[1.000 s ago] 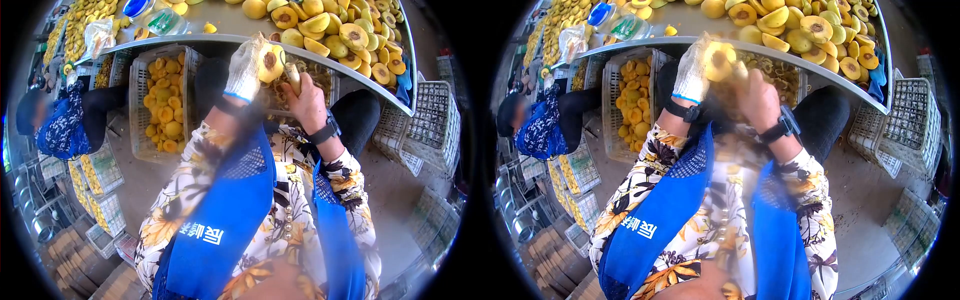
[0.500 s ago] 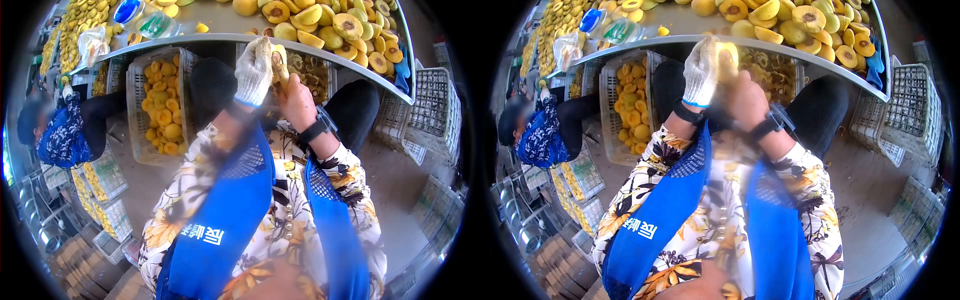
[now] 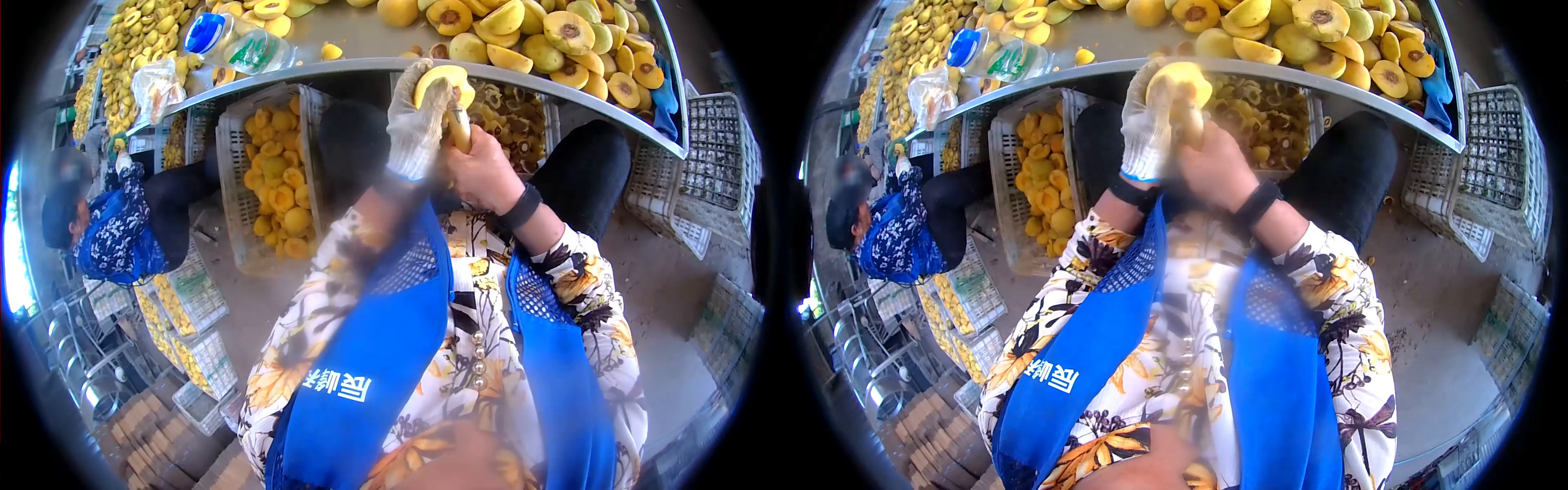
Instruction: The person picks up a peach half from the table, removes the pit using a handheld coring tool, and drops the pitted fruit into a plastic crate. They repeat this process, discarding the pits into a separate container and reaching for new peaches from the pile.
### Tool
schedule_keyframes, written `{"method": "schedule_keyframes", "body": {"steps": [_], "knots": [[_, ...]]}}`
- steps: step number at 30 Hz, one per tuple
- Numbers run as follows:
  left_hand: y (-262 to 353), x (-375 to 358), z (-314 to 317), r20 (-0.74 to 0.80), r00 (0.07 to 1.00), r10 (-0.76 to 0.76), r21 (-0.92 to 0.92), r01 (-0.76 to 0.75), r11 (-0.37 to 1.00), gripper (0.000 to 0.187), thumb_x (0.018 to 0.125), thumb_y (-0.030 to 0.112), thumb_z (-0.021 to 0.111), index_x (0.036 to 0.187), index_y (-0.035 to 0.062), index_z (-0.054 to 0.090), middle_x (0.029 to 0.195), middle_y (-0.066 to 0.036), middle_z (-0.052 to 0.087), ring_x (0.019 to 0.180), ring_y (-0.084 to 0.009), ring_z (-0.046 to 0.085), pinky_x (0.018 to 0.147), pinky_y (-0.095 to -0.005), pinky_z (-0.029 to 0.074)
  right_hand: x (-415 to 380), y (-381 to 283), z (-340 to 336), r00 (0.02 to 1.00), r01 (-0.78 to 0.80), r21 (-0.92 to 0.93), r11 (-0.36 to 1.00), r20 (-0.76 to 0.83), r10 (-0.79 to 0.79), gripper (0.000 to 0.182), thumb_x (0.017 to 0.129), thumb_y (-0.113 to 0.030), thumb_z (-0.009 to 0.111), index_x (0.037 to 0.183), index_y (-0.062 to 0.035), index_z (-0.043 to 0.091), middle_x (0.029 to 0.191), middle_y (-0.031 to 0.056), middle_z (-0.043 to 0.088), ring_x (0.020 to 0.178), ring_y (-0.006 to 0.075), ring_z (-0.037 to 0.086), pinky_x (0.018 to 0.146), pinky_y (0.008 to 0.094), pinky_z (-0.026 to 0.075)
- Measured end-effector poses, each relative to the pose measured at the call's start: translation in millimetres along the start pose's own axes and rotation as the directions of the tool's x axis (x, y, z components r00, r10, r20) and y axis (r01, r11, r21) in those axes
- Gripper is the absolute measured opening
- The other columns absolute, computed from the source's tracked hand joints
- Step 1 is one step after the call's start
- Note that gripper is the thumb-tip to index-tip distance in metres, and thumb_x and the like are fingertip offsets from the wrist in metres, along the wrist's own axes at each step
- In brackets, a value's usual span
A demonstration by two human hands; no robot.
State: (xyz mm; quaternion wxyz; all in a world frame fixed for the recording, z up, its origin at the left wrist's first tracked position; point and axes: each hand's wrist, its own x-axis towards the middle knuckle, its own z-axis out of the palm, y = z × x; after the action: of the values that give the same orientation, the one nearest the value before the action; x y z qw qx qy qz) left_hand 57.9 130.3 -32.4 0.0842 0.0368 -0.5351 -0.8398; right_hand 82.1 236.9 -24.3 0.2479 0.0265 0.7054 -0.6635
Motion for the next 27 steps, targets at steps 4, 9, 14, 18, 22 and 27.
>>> {"method": "schedule_keyframes", "body": {"steps": [4,9,14,18,22,27], "knots": [[13.6,9.2,3.7,-0.147,0.947,-0.286,-0.210,0.253,0.944,0.028,0.082,0.020,0.064,0.097,-0.0012,0.056,0.082,-0.012,0.062,0.068,-0.0204,0.062,0.058,-0.0306,0.054,-2.5,4.2,5.2,0.998,-0.032,0.061,0.998,0.063,0.029,0.007,0.081,-0.008,0.047,0.086,-0.0046,0.044,0.055,0.0018,0.046,0.036,0.0096,0.041,0.031,0.0232,0.034],[13.2,13.4,-2.5,-0.133,0.926,-0.354,0.067,0.365,0.929,0.037,0.088,0.030,0.055,0.106,-0.0014,0.056,0.098,-0.008,0.061,0.085,-0.0137,0.057,0.074,-0.0253,0.047,-8.9,-10.8,10.7,0.987,-0.156,0.091,0.984,0.061,0.151,0.008,0.081,-0.007,0.046,0.087,-0.0042,0.043,0.053,0.0015,0.045,0.034,0.0101,0.040,0.030,0.0241,0.033],[9.2,13.6,-2.1,-0.079,0.955,-0.285,0.128,0.293,0.947,0.033,0.086,0.029,0.057,0.101,-0.0003,0.058,0.096,-0.007,0.062,0.084,-0.0139,0.059,0.072,-0.0243,0.047,-8.0,-9.4,8.6,0.976,-0.206,0.099,0.974,0.095,0.197,0.008,0.081,-0.006,0.046,0.088,-0.0045,0.042,0.053,0.0020,0.045,0.034,0.0107,0.040,0.030,0.0246,0.032],[8.2,17.2,-2.2,-0.104,0.938,-0.330,0.119,0.341,0.933,0.030,0.083,0.029,0.060,0.094,0.0013,0.061,0.086,-0.006,0.063,0.074,-0.0118,0.060,0.064,-0.0225,0.047,-8.3,-12.4,8.3,0.958,-0.272,0.151,0.950,0.133,0.253,0.009,0.080,-0.005,0.046,0.088,-0.0045,0.042,0.053,0.0022,0.044,0.033,0.0111,0.039,0.030,0.0250,0.032],[9.6,19.1,6.2,-0.203,0.917,-0.344,0.077,0.365,0.928,0.020,0.078,0.019,0.067,0.087,0.0008,0.062,0.075,-0.008,0.062,0.058,-0.0136,0.058,0.049,-0.0246,0.048,-8.2,-8.1,4.8,0.952,-0.272,0.133,0.953,0.180,0.246,0.009,0.080,-0.004,0.046,0.088,-0.0050,0.042,0.054,0.0020,0.043,0.034,0.0107,0.038,0.030,0.0257,0.030],[5.1,19.6,-2.9,-0.169,0.917,-0.361,0.120,0.383,0.916,0.024,0.078,0.023,0.067,0.089,0.0017,0.063,0.075,-0.005,0.062,0.060,-0.0100,0.057,0.051,-0.0224,0.046,-11.9,-18.3,1.1,0.921,-0.344,0.206,0.916,0.264,0.286,0.010,0.079,-0.004,0.046,0.088,-0.0065,0.042,0.057,0.0012,0.042,0.035,0.0086,0.035,0.033,0.0246,0.030]]}}
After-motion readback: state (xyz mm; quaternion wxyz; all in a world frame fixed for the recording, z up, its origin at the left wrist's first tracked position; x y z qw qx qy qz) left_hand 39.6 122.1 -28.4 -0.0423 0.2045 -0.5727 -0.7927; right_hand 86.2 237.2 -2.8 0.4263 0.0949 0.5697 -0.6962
